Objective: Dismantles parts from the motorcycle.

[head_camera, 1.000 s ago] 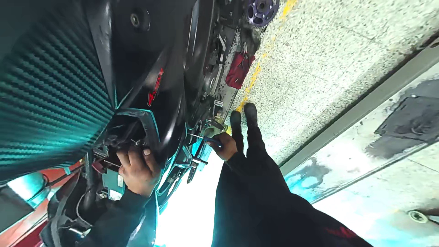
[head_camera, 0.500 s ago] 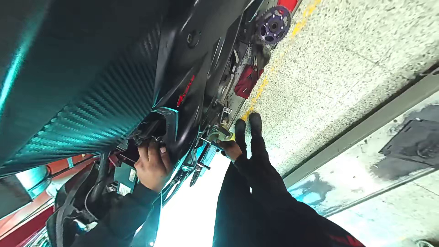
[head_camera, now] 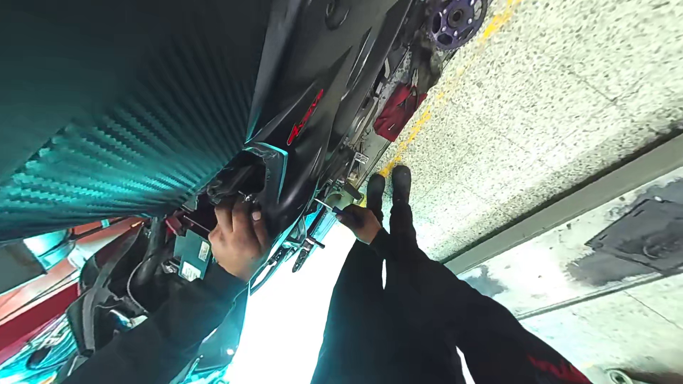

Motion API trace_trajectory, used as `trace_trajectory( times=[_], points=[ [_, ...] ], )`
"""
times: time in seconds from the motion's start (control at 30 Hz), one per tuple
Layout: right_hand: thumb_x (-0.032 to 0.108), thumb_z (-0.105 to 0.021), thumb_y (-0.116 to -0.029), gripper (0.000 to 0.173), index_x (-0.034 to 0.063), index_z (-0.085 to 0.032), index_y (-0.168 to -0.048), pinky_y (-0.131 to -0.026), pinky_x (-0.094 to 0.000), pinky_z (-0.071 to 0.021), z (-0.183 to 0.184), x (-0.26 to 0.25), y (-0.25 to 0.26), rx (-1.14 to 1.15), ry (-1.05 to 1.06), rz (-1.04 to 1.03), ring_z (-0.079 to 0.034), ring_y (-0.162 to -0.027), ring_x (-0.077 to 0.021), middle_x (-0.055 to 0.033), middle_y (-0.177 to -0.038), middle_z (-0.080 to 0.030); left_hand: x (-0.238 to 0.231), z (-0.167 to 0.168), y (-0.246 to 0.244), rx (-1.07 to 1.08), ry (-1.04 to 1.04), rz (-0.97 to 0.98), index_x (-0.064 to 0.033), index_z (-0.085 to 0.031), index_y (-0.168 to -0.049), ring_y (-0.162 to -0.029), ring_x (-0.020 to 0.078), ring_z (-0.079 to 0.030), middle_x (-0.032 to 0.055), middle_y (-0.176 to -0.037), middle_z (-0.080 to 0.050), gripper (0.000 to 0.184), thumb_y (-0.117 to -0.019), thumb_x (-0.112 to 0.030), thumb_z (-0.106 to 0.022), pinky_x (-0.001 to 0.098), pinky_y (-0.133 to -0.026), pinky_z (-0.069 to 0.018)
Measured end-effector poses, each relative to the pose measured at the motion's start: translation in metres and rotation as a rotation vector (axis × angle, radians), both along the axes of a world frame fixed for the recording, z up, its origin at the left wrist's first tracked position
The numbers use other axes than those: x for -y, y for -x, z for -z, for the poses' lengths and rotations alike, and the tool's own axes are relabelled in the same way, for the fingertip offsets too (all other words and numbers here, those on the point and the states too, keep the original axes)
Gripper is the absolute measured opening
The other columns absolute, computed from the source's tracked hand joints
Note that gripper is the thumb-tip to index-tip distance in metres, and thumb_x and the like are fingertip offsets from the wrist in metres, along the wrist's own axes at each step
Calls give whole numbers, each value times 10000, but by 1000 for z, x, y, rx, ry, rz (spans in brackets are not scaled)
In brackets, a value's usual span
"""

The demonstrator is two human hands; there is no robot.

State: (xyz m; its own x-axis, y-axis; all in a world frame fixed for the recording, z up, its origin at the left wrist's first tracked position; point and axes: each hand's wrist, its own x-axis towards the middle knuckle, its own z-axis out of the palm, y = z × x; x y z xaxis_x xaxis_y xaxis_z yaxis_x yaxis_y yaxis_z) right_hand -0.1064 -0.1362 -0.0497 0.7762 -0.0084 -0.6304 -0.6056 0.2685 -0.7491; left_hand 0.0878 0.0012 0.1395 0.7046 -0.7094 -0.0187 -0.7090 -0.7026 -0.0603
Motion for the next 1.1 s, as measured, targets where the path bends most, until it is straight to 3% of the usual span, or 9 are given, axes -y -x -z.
trace_trajectory(
  times=[0.1, 0.2, 0.27, 0.37, 0.5, 0.67, 0.93, 1.1],
  points=[
    [457, -580, -1019, 442, 42, -663, -1148, -706, -423, -557, -7, -17, 2, -37, 138, -22, -657, -721, -195, -86, -830, -688, -2, 0, 0, -41, -5, -7, 23, -661, -1221, -800, 372, -696, 296, -1219, -637, 455, -1078, -306, -382, 460, -610, -544],
    [490, -634, -974, 487, 44, -711, -1156, -837, -524, -585, -5, -24, -2, -120, 407, 22, -724, -894, -276, -126, -993, -746, -4, 1, -1, -45, 8, -12, 2, -673, -1192, -801, 372, -706, 278, -1198, -656, 441, -1077, -317, -392, 471, -608, -557],
    [508, -643, -959, 498, 40, -733, -1102, -801, -558, -581, -6, -24, -9, -128, 553, 37, -731, -886, -302, -134, -989, -753, -5, 5, -3, -22, 27, -12, -18, -681, -1184, -801, 347, -707, 247, -1173, -675, 425, -1072, -317, -402, 454, -621, -564],
    [563, -559, -990, 541, 54, -731, -1059, -748, -591, -563, -18, -30, -9, -182, 629, -70, -730, -845, -327, -139, -934, -748, -9, 5, -2, -39, 35, -3, -23, -664, -1232, -849, 319, -717, 219, -1186, -678, 408, -1067, -302, -417, 442, -673, -591],
    [555, -586, -972, 508, 81, -738, -1076, -759, -607, -551, -23, -34, -13, -257, 603, -62, -725, -839, -345, -146, -904, -748, -7, 0, -5, -118, 22, 17, 3, -631, -1279, -963, 327, -718, 222, -1181, -672, 366, -1059, -248, -481, 444, -764, -613],
    [551, -641, -958, 498, 75, -750, -1052, -780, -597, -541, -20, -33, -16, -286, 490, 9, -708, -816, -318, -145, -870, -734, -8, 0, -7, -160, 3, 6, -10, -642, -1269, -966, 324, -716, 205, -1169, -680, 347, -1035, -242, -531, 441, -786, -611],
    [502, -725, -919, 420, 84, -755, -942, -789, -516, -541, -16, -33, -19, -321, 324, 143, -676, -787, -210, -73, -821, -713, -8, 3, -7, -131, 2, 21, 9, -640, -1229, -960, 336, -711, 224, -1144, -670, 340, -1051, -242, -495, 441, -780, -605],
    [413, -792, -890, 356, 73, -763, -991, -886, -501, -554, -24, -39, -20, -412, 196, 269, -698, -900, -209, -91, -936, -743, -9, 1, -5, -131, 29, 17, 15, -627, -1253, -976, 329, -699, 232, -1183, -658, 377, -1067, -257, -444, 424, -791, -590]
  ],
)
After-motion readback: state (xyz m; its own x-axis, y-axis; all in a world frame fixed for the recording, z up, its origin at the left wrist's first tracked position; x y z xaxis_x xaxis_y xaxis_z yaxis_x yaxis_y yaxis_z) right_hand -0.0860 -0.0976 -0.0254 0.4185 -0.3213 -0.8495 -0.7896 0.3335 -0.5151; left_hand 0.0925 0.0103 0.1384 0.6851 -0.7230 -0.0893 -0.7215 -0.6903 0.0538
